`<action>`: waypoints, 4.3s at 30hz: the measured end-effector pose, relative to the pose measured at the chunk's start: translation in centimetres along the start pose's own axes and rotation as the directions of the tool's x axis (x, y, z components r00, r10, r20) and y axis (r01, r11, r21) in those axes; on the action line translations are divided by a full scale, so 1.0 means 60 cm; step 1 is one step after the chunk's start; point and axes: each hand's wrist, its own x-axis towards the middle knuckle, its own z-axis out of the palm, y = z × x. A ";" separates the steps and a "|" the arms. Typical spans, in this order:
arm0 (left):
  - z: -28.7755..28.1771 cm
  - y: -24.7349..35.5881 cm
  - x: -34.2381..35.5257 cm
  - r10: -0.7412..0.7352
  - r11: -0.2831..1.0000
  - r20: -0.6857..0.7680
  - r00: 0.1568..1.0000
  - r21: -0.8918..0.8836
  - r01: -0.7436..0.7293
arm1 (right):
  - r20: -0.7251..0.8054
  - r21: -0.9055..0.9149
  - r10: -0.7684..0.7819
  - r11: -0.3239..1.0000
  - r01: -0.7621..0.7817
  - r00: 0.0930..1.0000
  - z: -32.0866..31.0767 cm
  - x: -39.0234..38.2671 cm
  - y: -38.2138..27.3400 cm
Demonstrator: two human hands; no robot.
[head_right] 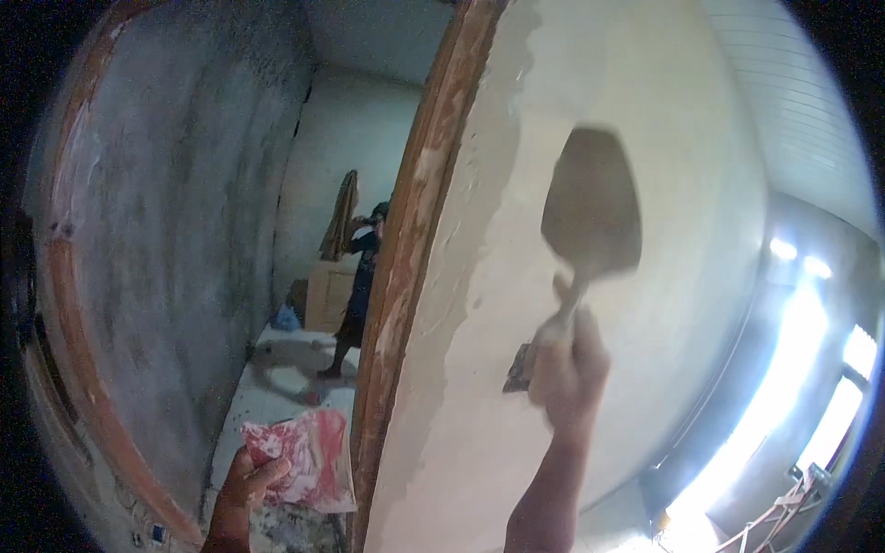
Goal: The person applies plaster to a wall and a door frame using a trowel and a small board. The person scoops plaster from the board onto the trowel and smooths it onto the surface.
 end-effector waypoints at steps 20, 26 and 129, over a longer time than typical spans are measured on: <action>-0.005 -0.014 0.019 0.247 0.948 -0.244 0.938 -0.140 -0.286 | 0.032 -0.175 -0.079 0.981 0.083 0.996 0.042 0.462 -0.143; -0.027 -0.037 0.020 0.294 0.939 -0.349 0.890 -0.070 -0.338 | 0.054 -0.271 -0.047 0.961 0.059 0.997 0.032 0.476 -0.148; -0.527 -0.596 -0.011 -0.836 0.547 -0.530 0.140 -0.788 0.283 | -0.512 0.372 0.565 -0.533 -0.760 -0.647 -0.271 -1.352 -0.042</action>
